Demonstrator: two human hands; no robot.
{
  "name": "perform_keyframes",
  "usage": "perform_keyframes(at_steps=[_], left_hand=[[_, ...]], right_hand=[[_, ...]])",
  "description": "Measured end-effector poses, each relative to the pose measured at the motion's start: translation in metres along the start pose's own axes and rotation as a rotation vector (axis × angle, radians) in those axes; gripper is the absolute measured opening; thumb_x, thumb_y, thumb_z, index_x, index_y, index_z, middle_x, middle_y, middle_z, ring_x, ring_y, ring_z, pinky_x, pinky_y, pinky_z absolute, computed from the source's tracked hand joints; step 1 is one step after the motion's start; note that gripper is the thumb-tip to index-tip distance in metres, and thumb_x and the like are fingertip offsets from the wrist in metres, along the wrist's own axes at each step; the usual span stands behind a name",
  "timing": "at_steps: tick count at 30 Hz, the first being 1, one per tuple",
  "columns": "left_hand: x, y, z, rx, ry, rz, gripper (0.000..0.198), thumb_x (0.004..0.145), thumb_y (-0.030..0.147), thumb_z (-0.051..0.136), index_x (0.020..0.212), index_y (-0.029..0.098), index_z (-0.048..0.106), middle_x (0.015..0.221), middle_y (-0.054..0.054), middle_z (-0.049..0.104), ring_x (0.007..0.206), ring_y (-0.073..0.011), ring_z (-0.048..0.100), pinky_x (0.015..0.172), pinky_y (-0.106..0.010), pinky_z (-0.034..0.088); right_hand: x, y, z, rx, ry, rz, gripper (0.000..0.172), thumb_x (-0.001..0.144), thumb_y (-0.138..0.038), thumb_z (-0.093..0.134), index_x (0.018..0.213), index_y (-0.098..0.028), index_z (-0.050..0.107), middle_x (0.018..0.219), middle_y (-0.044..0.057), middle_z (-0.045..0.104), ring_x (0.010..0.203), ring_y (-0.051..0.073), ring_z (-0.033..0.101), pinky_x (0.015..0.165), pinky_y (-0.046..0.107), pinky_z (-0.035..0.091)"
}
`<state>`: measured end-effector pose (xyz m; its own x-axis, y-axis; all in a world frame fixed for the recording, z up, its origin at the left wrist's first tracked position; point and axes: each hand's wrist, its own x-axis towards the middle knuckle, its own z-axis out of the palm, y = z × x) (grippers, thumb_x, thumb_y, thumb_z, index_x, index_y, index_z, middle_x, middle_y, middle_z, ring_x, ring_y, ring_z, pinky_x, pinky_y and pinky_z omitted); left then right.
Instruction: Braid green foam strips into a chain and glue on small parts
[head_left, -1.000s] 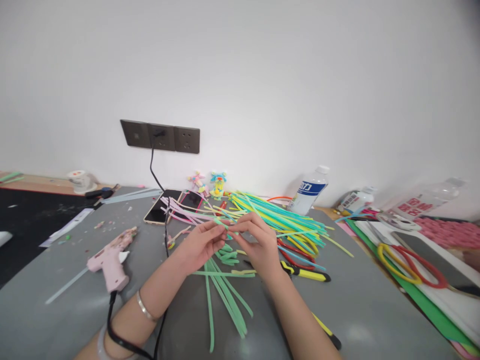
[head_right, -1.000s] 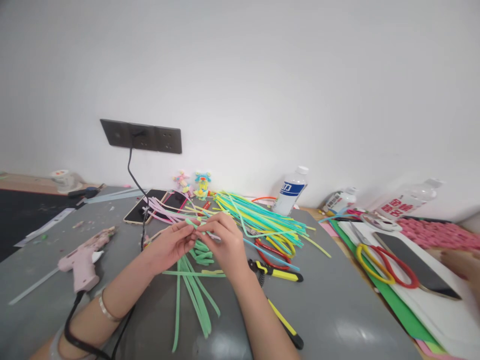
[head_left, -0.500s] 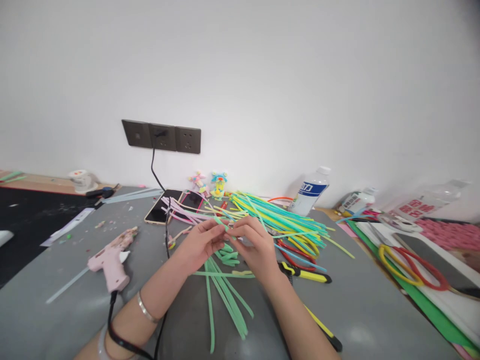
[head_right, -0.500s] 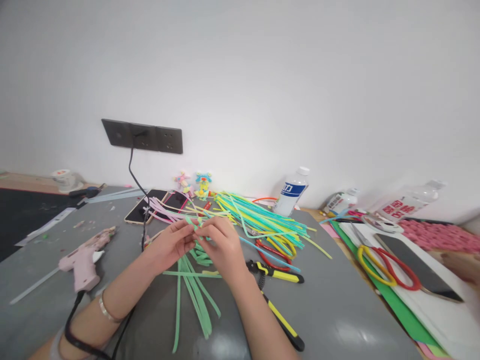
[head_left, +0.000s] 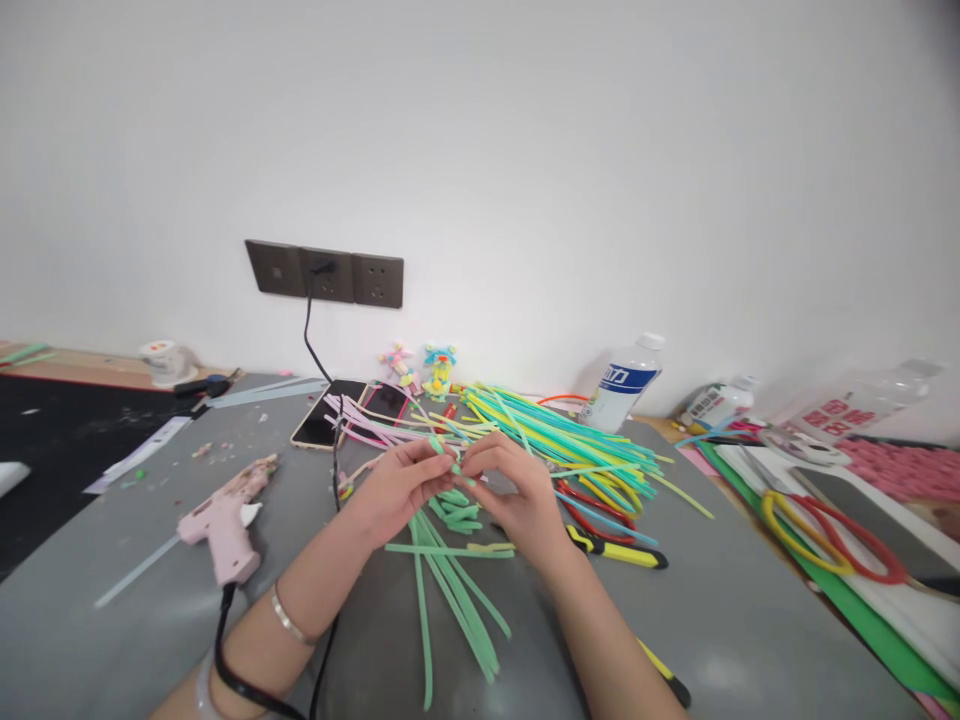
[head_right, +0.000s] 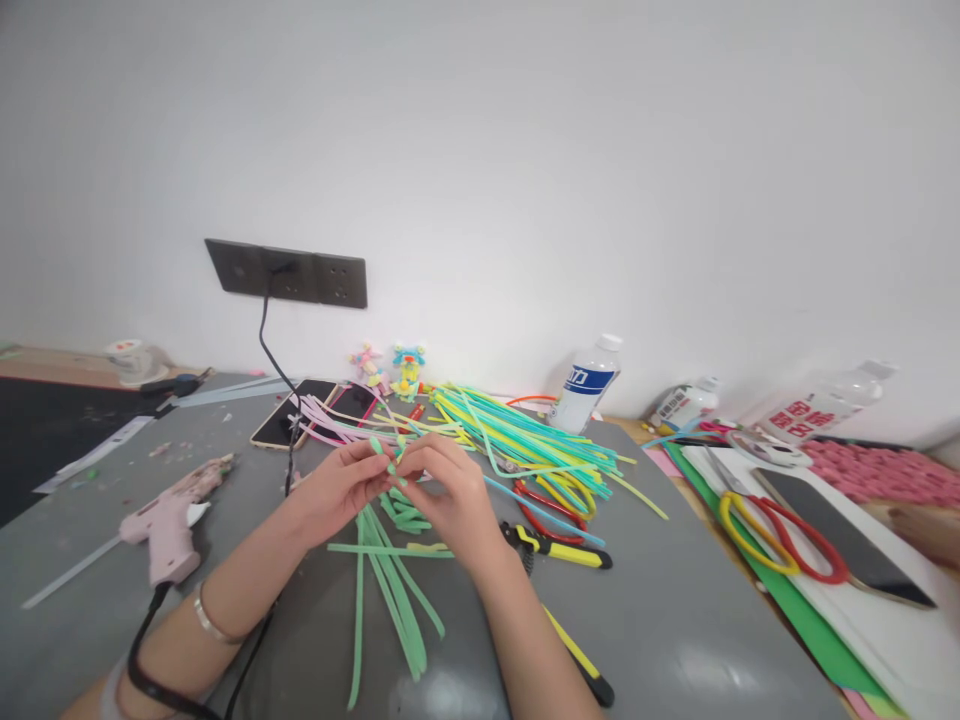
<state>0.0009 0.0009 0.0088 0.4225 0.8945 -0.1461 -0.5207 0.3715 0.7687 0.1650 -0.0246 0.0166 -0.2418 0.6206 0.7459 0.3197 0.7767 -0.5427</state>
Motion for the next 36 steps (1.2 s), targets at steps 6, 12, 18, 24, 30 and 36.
perform_keyframes(at_steps=[6,12,18,24,30,36], left_hand=[[0.000,0.000,-0.003,0.051,-0.011,-0.008,0.027,0.054,0.025,0.091,0.068,0.010,0.073,0.062,0.000,0.068,0.057,-0.0072,0.062,0.060,-0.016,0.054],[0.000,-0.001,-0.003,0.066,0.035,0.006,0.030,0.051,0.027,0.092,0.069,0.011,0.075,0.065,0.000,0.067,0.056,-0.0055,0.058,0.058,-0.015,0.051],[0.002,-0.002,-0.004,0.121,0.034,0.034,0.028,0.054,0.031,0.091,0.068,0.012,0.076,0.079,-0.003,0.071,0.061,-0.0050,0.057,0.061,-0.016,0.050],[0.002,-0.001,-0.008,0.214,-0.025,0.032,0.027,0.057,0.033,0.089,0.066,0.012,0.075,0.059,0.000,0.061,0.056,-0.0065,0.053,0.058,-0.018,0.045],[0.000,0.002,-0.009,0.313,-0.077,0.039,0.028,0.057,0.034,0.088,0.065,0.011,0.074,0.059,0.000,0.062,0.053,-0.0071,0.051,0.054,-0.020,0.043],[-0.002,0.003,-0.005,0.376,-0.133,0.016,0.031,0.055,0.031,0.089,0.070,0.014,0.068,0.062,0.002,0.062,0.051,-0.0075,0.052,0.049,-0.019,0.042]], right_hand=[[-0.001,0.002,-0.002,-0.027,-0.036,-0.017,0.011,0.088,-0.012,0.061,0.086,-0.021,0.066,0.083,0.005,0.063,0.076,0.017,0.061,0.068,0.030,0.050],[-0.001,0.000,-0.004,-0.020,-0.063,-0.007,0.014,0.088,-0.010,0.060,0.091,-0.021,0.068,0.086,0.006,0.065,0.080,0.018,0.062,0.070,0.030,0.051],[0.001,0.002,-0.005,0.082,-0.079,0.118,0.010,0.090,-0.016,0.060,0.087,-0.021,0.068,0.083,0.005,0.068,0.079,0.019,0.063,0.074,0.033,0.050],[0.004,0.001,-0.007,0.203,-0.116,0.246,0.011,0.090,-0.024,0.062,0.080,-0.021,0.065,0.077,0.003,0.063,0.076,0.018,0.058,0.072,0.032,0.046],[0.002,0.003,-0.008,0.305,-0.129,0.380,0.019,0.084,-0.036,0.069,0.077,-0.019,0.063,0.075,0.002,0.059,0.071,0.016,0.055,0.065,0.029,0.044],[-0.001,0.008,-0.014,0.502,-0.219,0.483,0.032,0.077,-0.032,0.078,0.099,-0.021,0.058,0.077,-0.003,0.051,0.069,0.012,0.050,0.065,0.025,0.044]])
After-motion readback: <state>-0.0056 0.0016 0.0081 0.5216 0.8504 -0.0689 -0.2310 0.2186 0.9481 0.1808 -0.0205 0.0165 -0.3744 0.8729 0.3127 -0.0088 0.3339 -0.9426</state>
